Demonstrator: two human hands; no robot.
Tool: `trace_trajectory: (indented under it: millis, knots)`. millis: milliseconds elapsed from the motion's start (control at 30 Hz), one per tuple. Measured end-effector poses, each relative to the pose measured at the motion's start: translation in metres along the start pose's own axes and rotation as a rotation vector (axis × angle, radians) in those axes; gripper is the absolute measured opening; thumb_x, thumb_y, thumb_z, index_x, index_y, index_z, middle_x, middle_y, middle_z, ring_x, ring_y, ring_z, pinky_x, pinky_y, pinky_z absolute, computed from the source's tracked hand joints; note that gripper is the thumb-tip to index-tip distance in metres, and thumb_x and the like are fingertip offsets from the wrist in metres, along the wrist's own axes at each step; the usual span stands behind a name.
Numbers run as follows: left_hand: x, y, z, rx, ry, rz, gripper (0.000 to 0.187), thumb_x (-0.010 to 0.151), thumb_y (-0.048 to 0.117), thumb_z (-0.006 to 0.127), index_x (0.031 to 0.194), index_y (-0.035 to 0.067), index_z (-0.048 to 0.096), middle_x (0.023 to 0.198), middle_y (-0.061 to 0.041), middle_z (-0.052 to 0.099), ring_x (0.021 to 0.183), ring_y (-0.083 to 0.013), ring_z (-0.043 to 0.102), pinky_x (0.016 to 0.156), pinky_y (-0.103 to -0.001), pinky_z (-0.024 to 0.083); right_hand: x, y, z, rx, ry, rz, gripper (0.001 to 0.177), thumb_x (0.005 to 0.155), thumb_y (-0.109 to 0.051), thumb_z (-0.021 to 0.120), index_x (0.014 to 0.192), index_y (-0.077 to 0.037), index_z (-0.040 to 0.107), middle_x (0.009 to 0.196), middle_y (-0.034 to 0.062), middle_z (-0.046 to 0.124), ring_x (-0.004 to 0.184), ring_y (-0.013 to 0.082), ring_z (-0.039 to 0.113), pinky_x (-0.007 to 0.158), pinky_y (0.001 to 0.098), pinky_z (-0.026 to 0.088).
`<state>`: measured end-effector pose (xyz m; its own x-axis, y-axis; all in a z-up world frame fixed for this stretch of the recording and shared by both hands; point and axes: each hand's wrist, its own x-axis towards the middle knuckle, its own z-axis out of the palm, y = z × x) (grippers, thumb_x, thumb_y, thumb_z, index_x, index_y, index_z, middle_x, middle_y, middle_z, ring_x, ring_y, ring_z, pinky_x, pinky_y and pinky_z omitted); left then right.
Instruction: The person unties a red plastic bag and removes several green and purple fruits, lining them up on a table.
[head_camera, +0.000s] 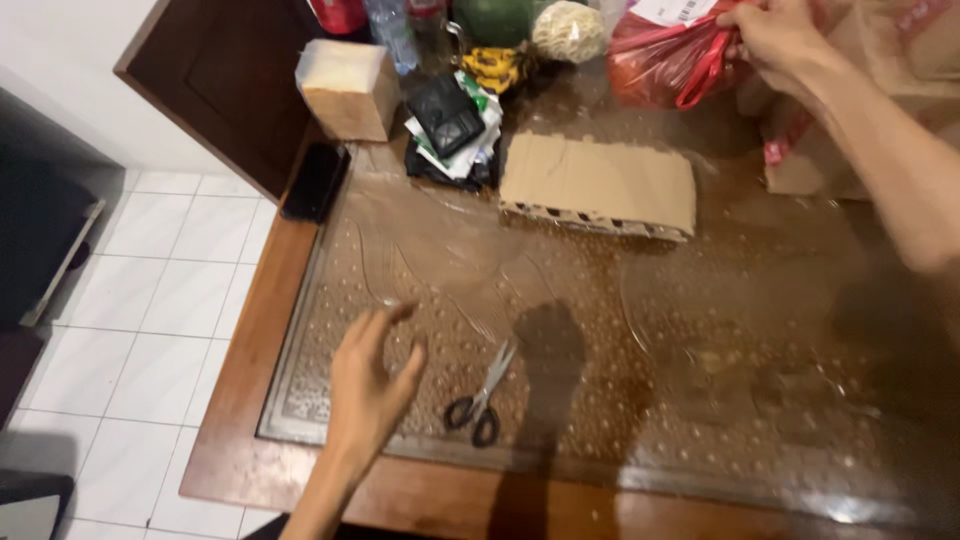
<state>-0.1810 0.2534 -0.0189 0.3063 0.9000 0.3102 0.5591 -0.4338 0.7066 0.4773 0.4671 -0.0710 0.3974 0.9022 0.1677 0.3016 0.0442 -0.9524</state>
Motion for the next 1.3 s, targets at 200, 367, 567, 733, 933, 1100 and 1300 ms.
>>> trace_trajectory:
  millis: [200,367,567,733,933,1100,1300]
  knots:
    - [0.013,-0.002,0.05,-0.097,-0.017,0.192,0.035,0.086,0.012,0.072,0.12,0.002,0.068,0.114,-0.017,0.071,0.11,-0.0334,0.069,0.095,-0.04,0.054,-0.15,-0.072,0.021,0.058,-0.204,0.2,0.012,0.099,-0.004,0.057,0.111,-0.001,0.057,0.096,0.0106,0.067,0.073,0.0188,0.066,0.061,0.029,0.058]
    - [0.031,0.001,0.146,-0.159,-0.094,0.215,0.036,0.092,0.024,0.072,0.122,0.004,0.067,0.123,-0.018,0.065,0.118,-0.0357,0.063,0.103,-0.043,0.049,-0.246,-0.048,0.07,0.059,-0.29,0.311,0.024,0.095,-0.006,0.062,0.114,0.0,0.05,0.097,0.0115,0.066,0.078,0.0171,0.066,0.064,0.0289,0.055]
    - [0.017,0.006,0.233,-0.148,-0.105,0.134,0.059,0.084,0.022,0.076,0.137,0.004,0.055,0.134,-0.023,0.052,0.12,-0.0444,0.053,0.1,-0.05,0.045,-0.32,0.016,0.117,0.054,-0.35,0.343,0.014,0.096,-0.008,0.06,0.107,-0.002,0.055,0.089,0.0097,0.064,0.068,0.0156,0.06,0.055,0.0316,0.05]
    - [-0.006,-0.013,0.271,-0.027,-0.239,0.086,0.058,0.078,0.018,0.075,0.132,0.007,0.058,0.131,-0.022,0.052,0.119,-0.0433,0.054,0.101,-0.05,0.047,-0.352,0.094,0.123,0.037,-0.337,0.088,0.007,0.1,-0.008,0.058,0.103,-0.002,0.06,0.095,0.0068,0.072,0.084,0.0084,0.067,0.069,0.0231,0.053]
    - [-0.027,-0.044,0.298,-0.008,-0.319,0.073,0.035,0.084,0.019,0.073,0.118,0.011,0.068,0.13,-0.018,0.056,0.119,-0.0402,0.057,0.099,-0.048,0.049,-0.371,0.118,0.105,-0.029,-0.329,0.225,0.013,0.097,-0.011,0.067,0.101,-0.002,0.059,0.082,0.0036,0.066,0.069,0.0104,0.059,0.058,0.0258,0.047]
    - [-0.009,-0.065,0.309,-0.013,-0.24,-0.023,0.038,0.083,0.021,0.073,0.12,0.012,0.068,0.124,-0.019,0.058,0.117,-0.0411,0.058,0.102,-0.048,0.049,-0.386,0.098,0.095,-0.247,-0.303,0.199,0.04,0.082,-0.01,0.08,0.116,-0.003,0.059,0.128,0.0167,0.043,0.085,0.0193,0.066,0.068,0.0298,0.06]
    - [0.026,-0.092,0.316,-0.085,-0.092,-0.057,0.071,0.087,0.039,0.075,0.145,0.008,0.046,0.135,-0.035,0.049,0.123,-0.0526,0.051,0.101,-0.054,0.045,-0.439,0.058,0.083,0.08,-0.106,0.683,0.082,0.084,-0.02,0.074,0.149,-0.01,0.024,0.14,0.023,0.045,0.119,0.0343,0.061,0.083,0.0427,0.064]
